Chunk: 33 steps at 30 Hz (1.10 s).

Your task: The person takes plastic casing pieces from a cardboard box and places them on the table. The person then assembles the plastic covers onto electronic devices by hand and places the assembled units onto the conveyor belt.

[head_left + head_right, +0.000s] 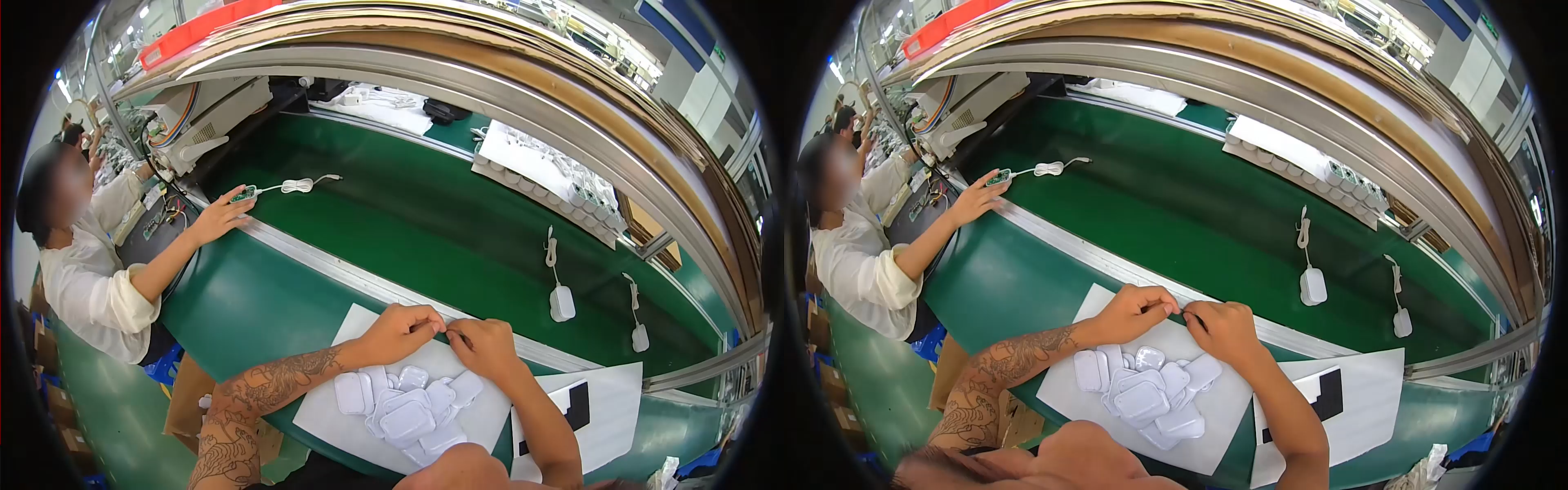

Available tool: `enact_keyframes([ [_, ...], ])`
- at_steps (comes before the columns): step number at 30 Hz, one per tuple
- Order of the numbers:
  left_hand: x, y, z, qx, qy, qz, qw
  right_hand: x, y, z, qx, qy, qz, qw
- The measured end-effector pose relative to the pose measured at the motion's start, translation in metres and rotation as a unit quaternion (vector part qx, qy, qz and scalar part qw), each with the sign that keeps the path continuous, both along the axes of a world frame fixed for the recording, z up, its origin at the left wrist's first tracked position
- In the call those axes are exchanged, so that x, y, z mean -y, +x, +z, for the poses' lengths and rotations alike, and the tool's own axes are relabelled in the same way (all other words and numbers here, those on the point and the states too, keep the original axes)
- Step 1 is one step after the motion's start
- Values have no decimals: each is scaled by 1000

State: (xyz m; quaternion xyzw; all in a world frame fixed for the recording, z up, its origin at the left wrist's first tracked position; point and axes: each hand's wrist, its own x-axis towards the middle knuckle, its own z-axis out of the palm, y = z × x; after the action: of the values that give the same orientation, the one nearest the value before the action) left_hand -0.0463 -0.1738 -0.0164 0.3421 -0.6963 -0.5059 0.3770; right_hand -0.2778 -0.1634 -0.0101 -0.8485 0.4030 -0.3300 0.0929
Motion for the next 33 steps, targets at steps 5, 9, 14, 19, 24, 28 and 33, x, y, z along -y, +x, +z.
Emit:
enact_keyframes([
  [5,-1,3,1,4,36,-7,999,-3,1,5,-37,9,3,999],
  [9,3,3,1,-44,67,-15,997,-2,1,10,-29,-2,10,1000],
  [14,25,0,-32,-170,72,-9,983,0,-3,7,-14,1,8,1000],
  [19,26,9,-5,-201,243,-4,949,-8,5,12,18,26,-4,1000],
  [24,26,8,-2,-189,241,2,952,-23,16,34,52,202,50,977],
  [28,21,7,-3,-177,233,9,956,-31,24,43,-3,260,103,960],
  [33,25,8,-6,-185,231,-3,955,-36,28,34,-80,236,117,961],
])
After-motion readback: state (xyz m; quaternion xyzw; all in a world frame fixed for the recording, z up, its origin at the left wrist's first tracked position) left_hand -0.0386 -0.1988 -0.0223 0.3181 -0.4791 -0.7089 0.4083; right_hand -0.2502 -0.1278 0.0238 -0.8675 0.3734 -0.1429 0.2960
